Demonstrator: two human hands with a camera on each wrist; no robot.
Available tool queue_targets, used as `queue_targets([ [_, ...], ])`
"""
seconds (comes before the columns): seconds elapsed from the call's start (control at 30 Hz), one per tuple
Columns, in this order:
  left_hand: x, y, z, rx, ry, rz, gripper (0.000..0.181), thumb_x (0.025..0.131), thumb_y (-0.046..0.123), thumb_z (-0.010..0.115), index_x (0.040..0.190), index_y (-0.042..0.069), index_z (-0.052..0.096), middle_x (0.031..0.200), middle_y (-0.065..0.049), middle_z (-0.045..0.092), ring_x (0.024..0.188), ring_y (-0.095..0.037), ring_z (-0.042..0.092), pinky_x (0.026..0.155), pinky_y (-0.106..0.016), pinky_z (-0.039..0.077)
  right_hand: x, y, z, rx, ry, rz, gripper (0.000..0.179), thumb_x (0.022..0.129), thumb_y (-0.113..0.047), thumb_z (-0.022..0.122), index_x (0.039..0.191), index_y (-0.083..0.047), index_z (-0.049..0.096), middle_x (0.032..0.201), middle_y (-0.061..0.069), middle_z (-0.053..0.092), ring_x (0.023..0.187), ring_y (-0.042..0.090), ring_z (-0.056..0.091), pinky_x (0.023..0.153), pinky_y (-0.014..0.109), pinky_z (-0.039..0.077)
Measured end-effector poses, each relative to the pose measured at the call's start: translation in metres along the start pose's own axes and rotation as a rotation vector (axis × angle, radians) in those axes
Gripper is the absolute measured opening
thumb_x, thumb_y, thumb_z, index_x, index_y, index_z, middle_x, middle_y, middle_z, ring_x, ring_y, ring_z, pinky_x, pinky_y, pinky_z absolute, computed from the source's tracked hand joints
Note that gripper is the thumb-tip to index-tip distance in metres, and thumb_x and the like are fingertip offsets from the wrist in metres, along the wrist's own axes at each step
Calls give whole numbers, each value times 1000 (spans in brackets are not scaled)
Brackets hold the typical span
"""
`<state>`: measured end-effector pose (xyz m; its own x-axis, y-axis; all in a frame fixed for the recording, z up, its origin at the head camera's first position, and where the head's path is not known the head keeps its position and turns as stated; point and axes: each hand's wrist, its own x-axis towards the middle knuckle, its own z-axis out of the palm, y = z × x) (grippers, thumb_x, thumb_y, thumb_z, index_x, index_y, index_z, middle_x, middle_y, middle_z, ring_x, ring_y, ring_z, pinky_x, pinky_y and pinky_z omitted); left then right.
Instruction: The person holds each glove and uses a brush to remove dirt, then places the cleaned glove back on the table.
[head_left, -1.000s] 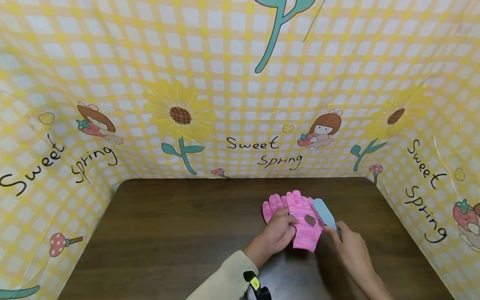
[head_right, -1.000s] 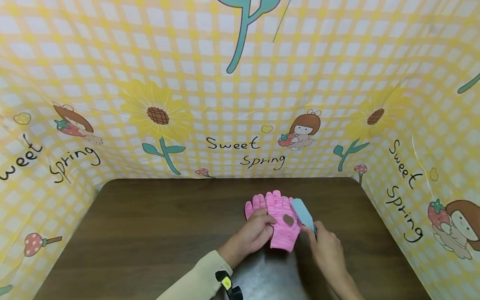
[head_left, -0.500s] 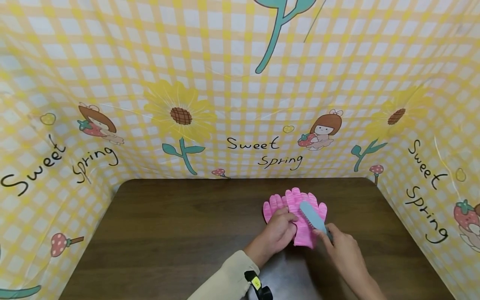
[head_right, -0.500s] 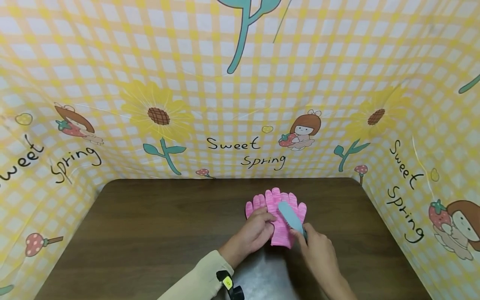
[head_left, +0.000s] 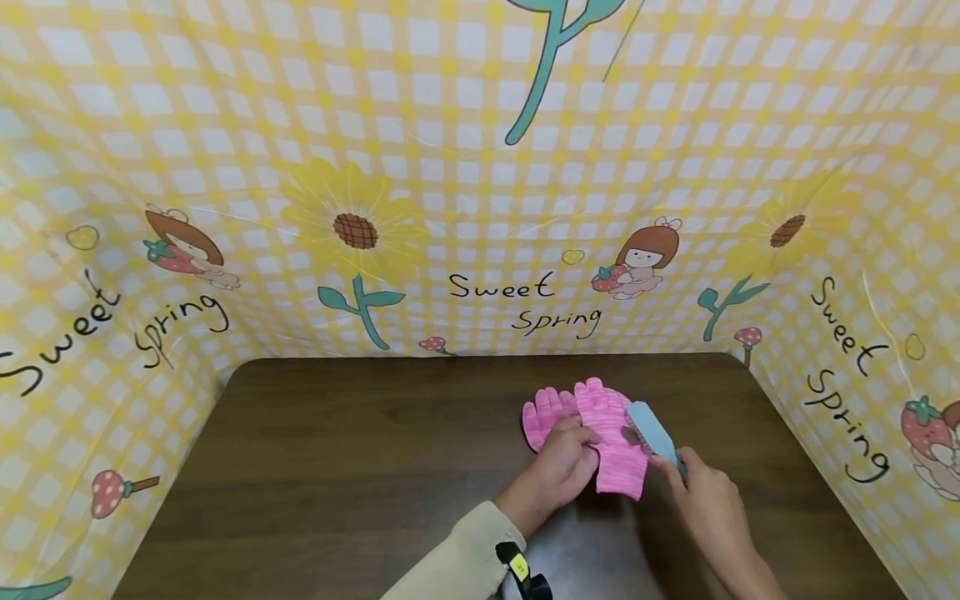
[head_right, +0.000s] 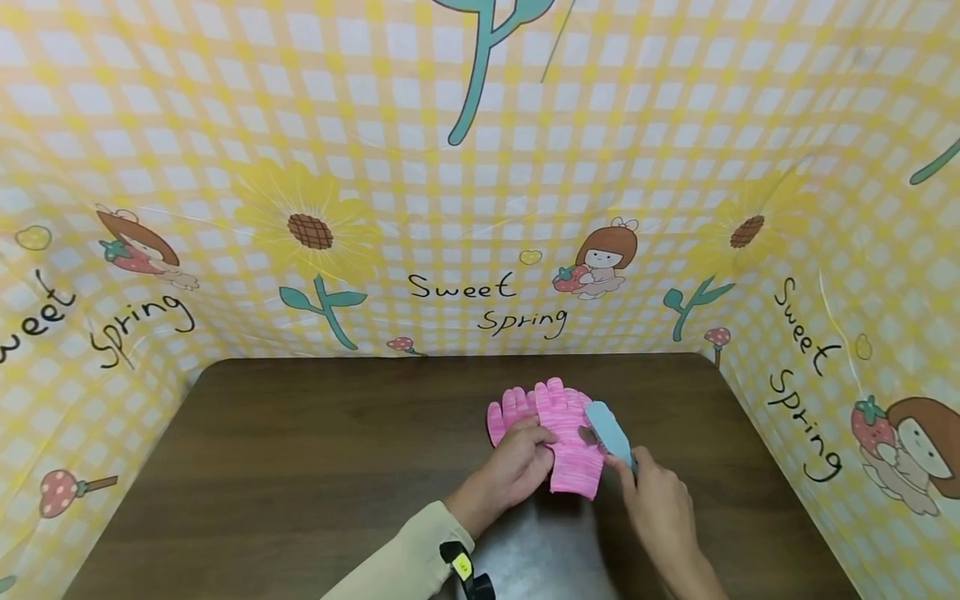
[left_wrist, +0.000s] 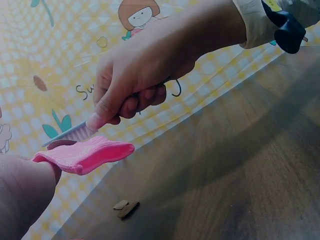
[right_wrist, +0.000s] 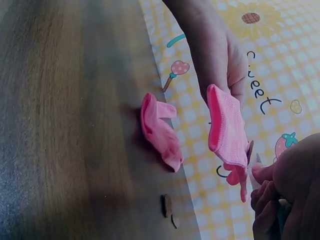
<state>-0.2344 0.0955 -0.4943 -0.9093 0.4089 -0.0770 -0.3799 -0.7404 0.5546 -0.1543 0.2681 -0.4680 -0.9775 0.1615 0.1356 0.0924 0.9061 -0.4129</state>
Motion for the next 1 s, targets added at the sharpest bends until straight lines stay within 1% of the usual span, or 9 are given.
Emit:
queue_targets([
  [0.17, -1, -2, 0, -28, 28, 22, 74, 82, -21, 28, 154, -17, 11, 170, -20, 7, 158, -30, 2, 131, -43, 7, 0, 2, 0, 28, 12, 58, 44, 103, -43, 57, 107, 1, 59, 69, 10, 56, 65, 31, 54, 55, 47, 45],
  [0.23, -1, -1, -1, -39, 36, 33, 76, 81, -22, 27, 154, -16, 8, 170, -19, 4, 158, -29, -1, 131, -42, 6, -1, 0, 0, 55, 25, 63, 44, 104, -43, 56, 109, 0, 59, 70, 10, 56, 66, 31, 55, 54, 46, 45],
  [0.33, 0, 0, -2, -59, 42, 50, 80, 81, -23, 27, 156, -14, 1, 171, -17, -2, 158, -28, -5, 131, -41, 3, -4, -6, 2, 87, 44, 5, 38, 103, -39, 59, 109, -2, 61, 68, 6, 53, 62, 25, 52, 53, 37, 42],
  [0.43, 0, 2, -1, -77, 42, 56, 81, 81, -23, 27, 157, -12, 1, 171, -15, -4, 157, -25, -5, 131, -38, 4, -6, -14, 5, 96, 51, -107, 27, 100, -31, 66, 103, -4, 63, 63, -2, 45, 58, 16, 45, 52, 28, 37],
  [0.5, -1, 4, 0, -75, 41, 50, 79, 82, -22, 27, 156, -13, 3, 171, -14, -1, 157, -24, -2, 130, -37, 6, -7, -17, 6, 74, 68, -160, 22, 97, -27, 69, 99, -6, 62, 61, -5, 40, 56, 14, 41, 50, 26, 34],
  [0.57, -1, 4, 0, -70, 34, 38, 77, 82, -21, 28, 156, -13, 7, 171, -13, 2, 156, -22, 1, 130, -37, 8, -8, -17, 7, 48, 90, -181, 20, 95, -24, 71, 98, -6, 62, 60, -5, 38, 55, 13, 40, 50, 27, 33],
  [0.73, -3, 4, -1, -61, 18, 32, 76, 81, -21, 27, 155, -13, 13, 171, -13, 7, 156, -22, 4, 131, -38, 8, -6, -14, 6, 24, 85, -140, 23, 97, -26, 69, 102, -5, 64, 61, -3, 39, 55, 15, 40, 50, 29, 32],
  [0.83, -4, 3, -1, -65, 9, 25, 71, 83, -20, 27, 153, -14, 17, 169, -15, 13, 155, -22, 8, 131, -39, 9, -4, -12, 7, 19, 92, -126, 26, 99, -30, 67, 102, -4, 63, 61, -1, 44, 55, 17, 43, 50, 31, 35],
  [1.0, -6, 4, 0, -60, -22, -4, 67, 87, -16, 26, 154, -14, 18, 168, -19, 16, 157, -28, 9, 131, -44, 9, -3, -8, 8, -4, 134, -103, 28, 99, -31, 67, 102, -4, 63, 66, 5, 57, 57, 26, 50, 51, 44, 42],
])
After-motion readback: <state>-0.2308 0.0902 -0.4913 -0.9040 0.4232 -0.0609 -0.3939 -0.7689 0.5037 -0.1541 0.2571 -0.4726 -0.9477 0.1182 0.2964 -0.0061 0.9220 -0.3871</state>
